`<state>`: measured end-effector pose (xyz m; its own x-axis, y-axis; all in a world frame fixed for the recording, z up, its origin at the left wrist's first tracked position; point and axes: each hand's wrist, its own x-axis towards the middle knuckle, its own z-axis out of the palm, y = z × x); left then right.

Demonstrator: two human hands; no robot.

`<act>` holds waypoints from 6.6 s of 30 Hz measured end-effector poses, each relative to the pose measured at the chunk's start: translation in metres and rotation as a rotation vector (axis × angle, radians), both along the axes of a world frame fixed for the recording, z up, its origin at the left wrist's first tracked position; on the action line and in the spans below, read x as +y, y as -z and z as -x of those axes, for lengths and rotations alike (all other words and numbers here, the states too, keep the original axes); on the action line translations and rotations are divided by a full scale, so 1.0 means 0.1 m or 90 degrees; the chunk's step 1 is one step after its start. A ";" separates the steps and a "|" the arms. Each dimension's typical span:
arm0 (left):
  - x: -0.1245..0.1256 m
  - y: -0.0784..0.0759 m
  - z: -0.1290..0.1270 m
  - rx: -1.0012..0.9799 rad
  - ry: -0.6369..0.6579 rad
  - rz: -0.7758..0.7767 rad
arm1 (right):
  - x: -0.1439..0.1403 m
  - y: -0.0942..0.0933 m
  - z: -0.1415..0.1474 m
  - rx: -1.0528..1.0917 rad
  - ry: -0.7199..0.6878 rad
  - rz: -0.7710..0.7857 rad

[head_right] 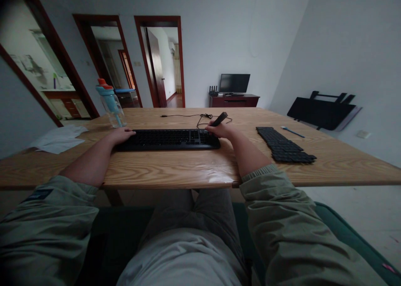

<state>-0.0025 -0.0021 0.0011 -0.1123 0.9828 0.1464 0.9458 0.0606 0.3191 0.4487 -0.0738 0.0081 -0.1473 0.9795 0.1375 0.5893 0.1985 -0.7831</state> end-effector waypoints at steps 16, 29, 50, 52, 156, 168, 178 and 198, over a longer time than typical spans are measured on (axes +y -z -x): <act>-0.01 -0.01 0.01 -0.004 0.004 0.011 | 0.23 0.06 -0.04 0.094 0.168 0.069; 0.01 0.00 0.03 -0.015 -0.001 0.003 | 0.48 -0.07 0.06 -0.169 0.015 -0.031; 0.02 0.00 0.02 -0.022 0.005 0.006 | 0.20 0.14 -0.04 0.052 0.069 -0.079; 0.03 0.00 0.03 -0.018 0.005 0.003 | 0.18 0.15 -0.05 0.078 0.068 -0.057; 0.04 -0.37 -1.28 -0.117 0.331 -0.258 | 0.62 0.19 0.62 0.267 0.373 -0.138; 0.30 0.03 0.10 -0.126 -0.023 -0.127 | 0.61 0.08 0.76 0.051 0.471 -0.146; 0.30 0.03 -0.06 -0.062 -0.002 -0.055 | 0.63 0.06 0.85 -0.145 0.466 -0.135; 0.29 0.03 -0.05 -0.063 -0.004 -0.062 | 0.68 0.06 0.85 -0.146 0.320 -0.091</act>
